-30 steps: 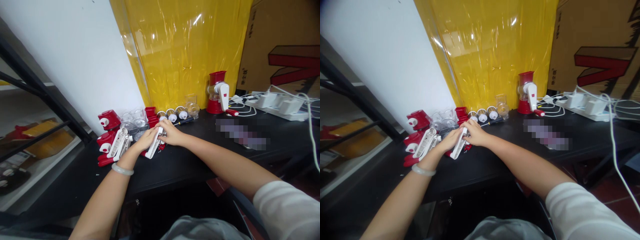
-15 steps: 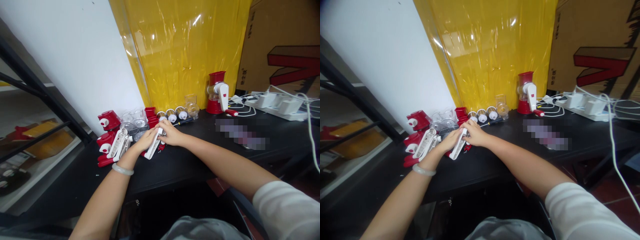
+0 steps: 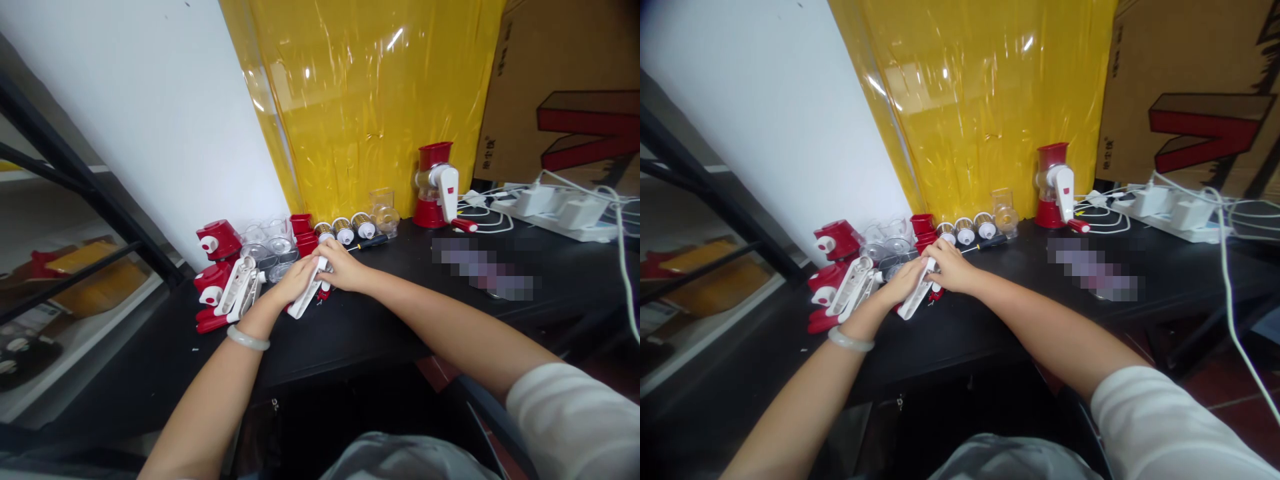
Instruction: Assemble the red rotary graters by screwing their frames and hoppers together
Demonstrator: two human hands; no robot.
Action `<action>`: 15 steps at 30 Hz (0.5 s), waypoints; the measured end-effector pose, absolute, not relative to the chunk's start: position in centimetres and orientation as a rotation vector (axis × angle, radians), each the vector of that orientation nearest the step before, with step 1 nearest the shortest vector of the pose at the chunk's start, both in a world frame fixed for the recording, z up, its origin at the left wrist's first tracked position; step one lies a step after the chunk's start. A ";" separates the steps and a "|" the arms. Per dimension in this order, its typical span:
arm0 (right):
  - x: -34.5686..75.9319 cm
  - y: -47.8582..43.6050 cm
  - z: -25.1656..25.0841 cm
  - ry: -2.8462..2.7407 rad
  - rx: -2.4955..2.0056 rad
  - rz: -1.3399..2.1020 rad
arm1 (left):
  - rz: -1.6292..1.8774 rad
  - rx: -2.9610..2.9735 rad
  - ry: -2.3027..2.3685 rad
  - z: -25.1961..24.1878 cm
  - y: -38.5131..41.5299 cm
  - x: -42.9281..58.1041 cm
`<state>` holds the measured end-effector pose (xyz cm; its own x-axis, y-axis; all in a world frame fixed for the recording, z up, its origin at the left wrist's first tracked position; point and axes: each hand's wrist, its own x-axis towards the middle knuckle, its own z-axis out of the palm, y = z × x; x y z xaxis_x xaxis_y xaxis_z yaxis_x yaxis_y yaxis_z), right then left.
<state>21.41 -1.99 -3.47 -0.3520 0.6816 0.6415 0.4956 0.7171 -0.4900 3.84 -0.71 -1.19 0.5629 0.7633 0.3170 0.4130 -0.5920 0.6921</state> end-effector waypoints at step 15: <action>21.3 -2.0 -3.7 -2.023 -0.865 0.199 | 0.875 2.225 0.898 -1.3 -0.7 4.0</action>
